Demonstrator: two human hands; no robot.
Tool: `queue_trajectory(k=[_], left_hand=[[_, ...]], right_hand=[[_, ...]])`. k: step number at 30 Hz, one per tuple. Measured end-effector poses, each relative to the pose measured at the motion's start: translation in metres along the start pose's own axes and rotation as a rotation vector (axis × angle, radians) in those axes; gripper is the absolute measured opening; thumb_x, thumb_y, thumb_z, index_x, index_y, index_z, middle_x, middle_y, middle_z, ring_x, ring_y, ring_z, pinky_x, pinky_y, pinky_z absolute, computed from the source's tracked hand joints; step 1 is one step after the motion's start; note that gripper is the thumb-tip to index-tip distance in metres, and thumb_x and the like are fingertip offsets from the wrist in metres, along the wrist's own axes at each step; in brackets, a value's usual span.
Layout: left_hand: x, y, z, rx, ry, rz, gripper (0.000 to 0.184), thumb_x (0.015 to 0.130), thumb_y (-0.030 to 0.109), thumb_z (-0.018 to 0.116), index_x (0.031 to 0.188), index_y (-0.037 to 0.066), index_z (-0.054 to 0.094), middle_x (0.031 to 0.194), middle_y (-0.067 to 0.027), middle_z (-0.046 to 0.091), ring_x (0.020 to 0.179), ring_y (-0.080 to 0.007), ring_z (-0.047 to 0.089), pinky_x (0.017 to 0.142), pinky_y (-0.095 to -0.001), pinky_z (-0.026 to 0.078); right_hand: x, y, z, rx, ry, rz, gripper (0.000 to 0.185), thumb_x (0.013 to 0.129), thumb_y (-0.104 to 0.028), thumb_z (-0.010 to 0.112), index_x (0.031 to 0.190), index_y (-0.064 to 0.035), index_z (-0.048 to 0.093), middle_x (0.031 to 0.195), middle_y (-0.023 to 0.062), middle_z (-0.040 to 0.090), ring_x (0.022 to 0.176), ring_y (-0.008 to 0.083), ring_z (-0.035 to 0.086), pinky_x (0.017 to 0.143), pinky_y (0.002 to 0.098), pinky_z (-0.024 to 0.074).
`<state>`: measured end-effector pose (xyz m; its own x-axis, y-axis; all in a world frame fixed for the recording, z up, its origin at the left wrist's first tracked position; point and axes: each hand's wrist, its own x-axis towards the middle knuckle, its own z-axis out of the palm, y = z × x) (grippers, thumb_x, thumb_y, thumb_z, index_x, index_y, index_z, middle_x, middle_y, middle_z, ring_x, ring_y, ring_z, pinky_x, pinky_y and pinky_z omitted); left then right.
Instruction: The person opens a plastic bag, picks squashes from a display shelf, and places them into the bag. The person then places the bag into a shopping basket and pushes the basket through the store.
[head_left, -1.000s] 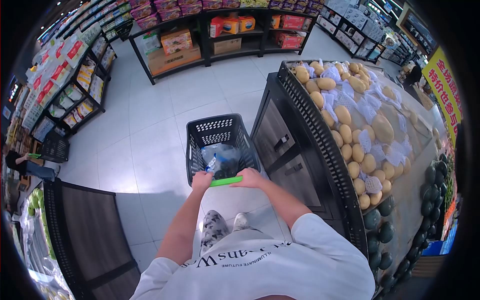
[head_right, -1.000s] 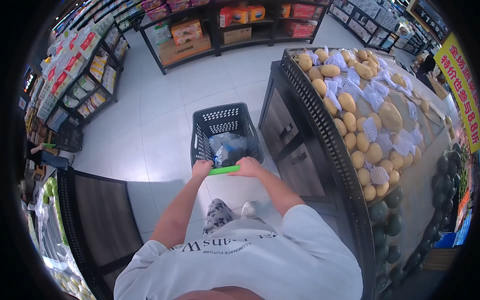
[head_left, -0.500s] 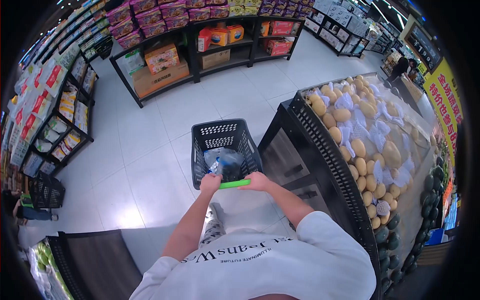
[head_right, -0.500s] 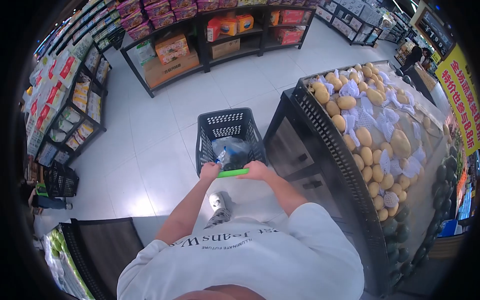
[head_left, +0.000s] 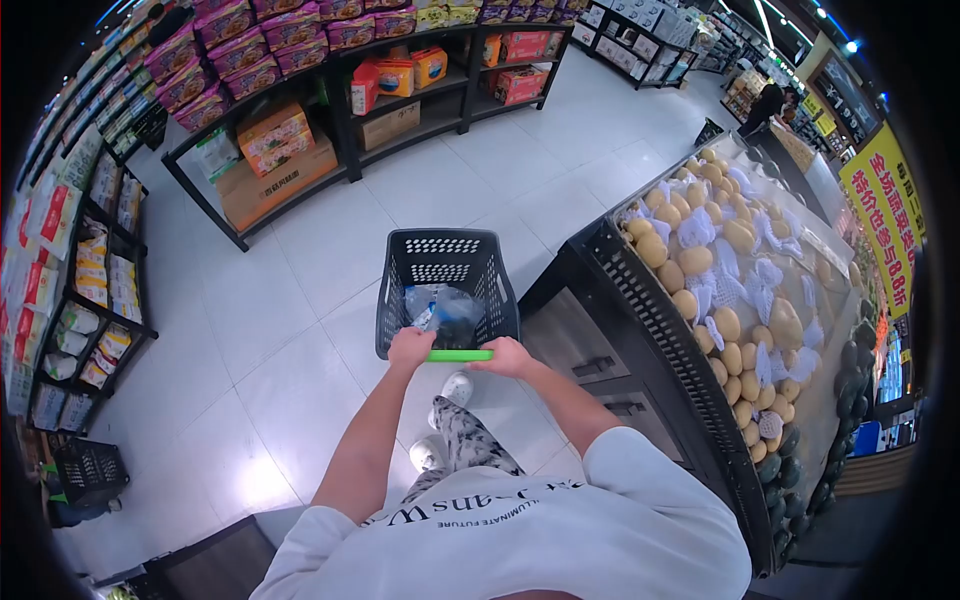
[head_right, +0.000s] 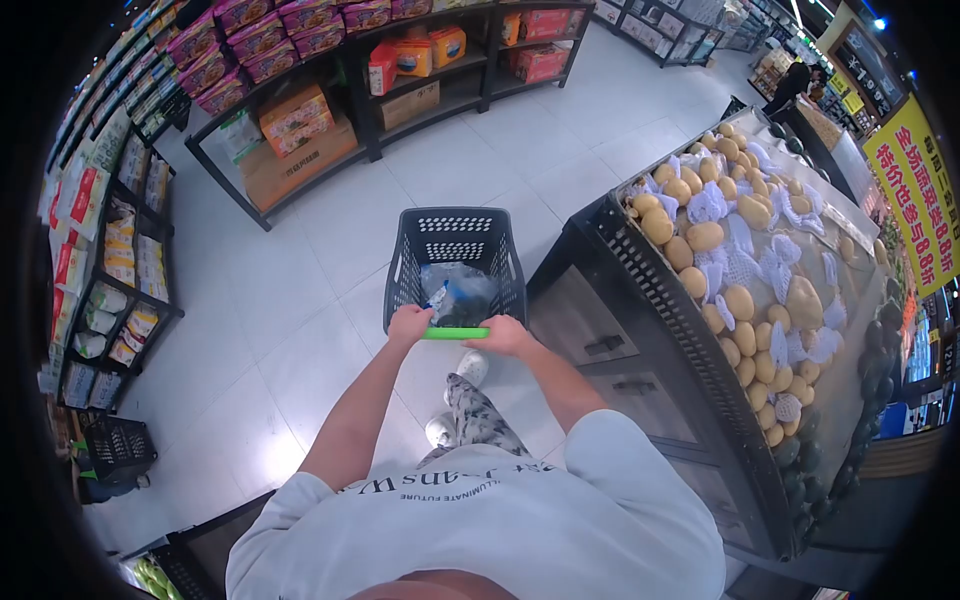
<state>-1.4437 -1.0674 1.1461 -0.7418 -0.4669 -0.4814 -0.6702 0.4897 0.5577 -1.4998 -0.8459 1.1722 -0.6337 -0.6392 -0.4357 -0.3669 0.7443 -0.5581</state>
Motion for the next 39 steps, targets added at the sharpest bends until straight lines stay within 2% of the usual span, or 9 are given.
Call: queue_trajectory(k=[9, 10, 13, 16, 21, 31, 35, 39], left_hand=[[0.096, 0.026, -0.027, 0.086, -0.055, 0.077, 0.036, 0.072, 0.042, 0.062, 0.088, 0.01, 0.071, 0.09, -0.0143, 0.068, 0.089, -0.0313, 0.064, 0.08, -0.0403, 0.049], [0.11, 0.03, -0.03, 0.094, -0.082, 0.081, 0.036, 0.073, 0.041, 0.062, 0.088, 0.01, 0.071, 0.09, -0.0142, 0.068, 0.088, -0.0313, 0.064, 0.079, -0.0404, 0.049], [0.125, 0.047, -0.041, 0.122, -0.101, 0.09, 0.035, 0.073, 0.04, 0.062, 0.086, 0.009, 0.072, 0.089, -0.0143, 0.068, 0.087, -0.0314, 0.064, 0.078, -0.0407, 0.049], [0.144, 0.059, -0.047, 0.128, -0.119, 0.116, 0.033, 0.072, 0.039, 0.062, 0.084, 0.009, 0.072, 0.089, -0.0149, 0.068, 0.086, -0.0315, 0.064, 0.078, -0.0407, 0.05], [0.191, 0.073, -0.057, 0.152, -0.062, 0.156, 0.032, 0.07, 0.036, 0.062, 0.084, 0.01, 0.072, 0.089, -0.0156, 0.068, 0.085, -0.0321, 0.064, 0.078, -0.0406, 0.05], [0.278, 0.125, -0.058, 0.146, -0.167, 0.168, 0.03, 0.068, 0.035, 0.064, 0.085, 0.012, 0.072, 0.089, -0.0129, 0.068, 0.088, -0.0294, 0.064, 0.079, -0.0394, 0.049], [0.32, 0.151, -0.047, 0.182, -0.201, 0.232, 0.031, 0.069, 0.036, 0.065, 0.086, 0.011, 0.072, 0.088, -0.012, 0.069, 0.087, -0.0291, 0.064, 0.079, -0.0386, 0.05], [0.35, 0.188, -0.042, 0.207, -0.248, 0.281, 0.031, 0.07, 0.037, 0.064, 0.086, 0.011, 0.072, 0.088, -0.0119, 0.069, 0.087, -0.029, 0.064, 0.08, -0.0381, 0.05]], right_hand=[[0.066, -0.007, -0.027, 0.101, 0.055, 0.048, 0.054, 0.068, -0.059, 0.066, 0.089, -0.0095, 0.071, 0.074, 0.0137, 0.066, 0.074, 0.0281, 0.065, 0.071, 0.0376, 0.0496], [0.075, -0.008, -0.035, 0.122, 0.011, 0.109, 0.059, 0.067, -0.063, 0.064, 0.097, -0.0126, 0.071, 0.082, 0.0141, 0.068, 0.081, 0.0302, 0.065, 0.077, 0.0398, 0.0499], [0.095, -0.005, -0.043, 0.161, -0.024, 0.112, 0.058, 0.067, -0.062, 0.064, 0.099, -0.0139, 0.07, 0.081, 0.0129, 0.068, 0.08, 0.0295, 0.065, 0.077, 0.0397, 0.0501], [0.111, -0.003, -0.052, 0.205, 0.011, 0.085, 0.056, 0.07, -0.058, 0.065, 0.094, -0.0087, 0.07, 0.077, 0.0156, 0.066, 0.073, 0.0288, 0.064, 0.07, 0.0369, 0.0494], [0.141, -0.004, -0.064, 0.256, 0.05, 0.074, 0.056, 0.071, -0.058, 0.064, 0.095, -0.0077, 0.069, 0.076, 0.0161, 0.066, 0.073, 0.0286, 0.064, 0.071, 0.0379, 0.0496], [0.194, 0.009, -0.094, 0.392, 0.118, 0.18, 0.052, 0.073, -0.056, 0.064, 0.094, -0.0085, 0.069, 0.075, 0.0142, 0.066, 0.074, 0.0282, 0.064, 0.072, 0.0387, 0.0489], [0.217, 0.027, -0.111, 0.456, 0.127, 0.184, 0.047, 0.075, -0.05, 0.065, 0.092, -0.0065, 0.068, 0.073, 0.0118, 0.066, 0.071, 0.0221, 0.064, 0.069, 0.0355, 0.0486], [0.242, 0.051, -0.119, 0.532, 0.21, 0.188, 0.05, 0.072, -0.052, 0.066, 0.092, -0.006, 0.069, 0.072, 0.0132, 0.065, 0.069, 0.0257, 0.064, 0.067, 0.0378, 0.0486]])
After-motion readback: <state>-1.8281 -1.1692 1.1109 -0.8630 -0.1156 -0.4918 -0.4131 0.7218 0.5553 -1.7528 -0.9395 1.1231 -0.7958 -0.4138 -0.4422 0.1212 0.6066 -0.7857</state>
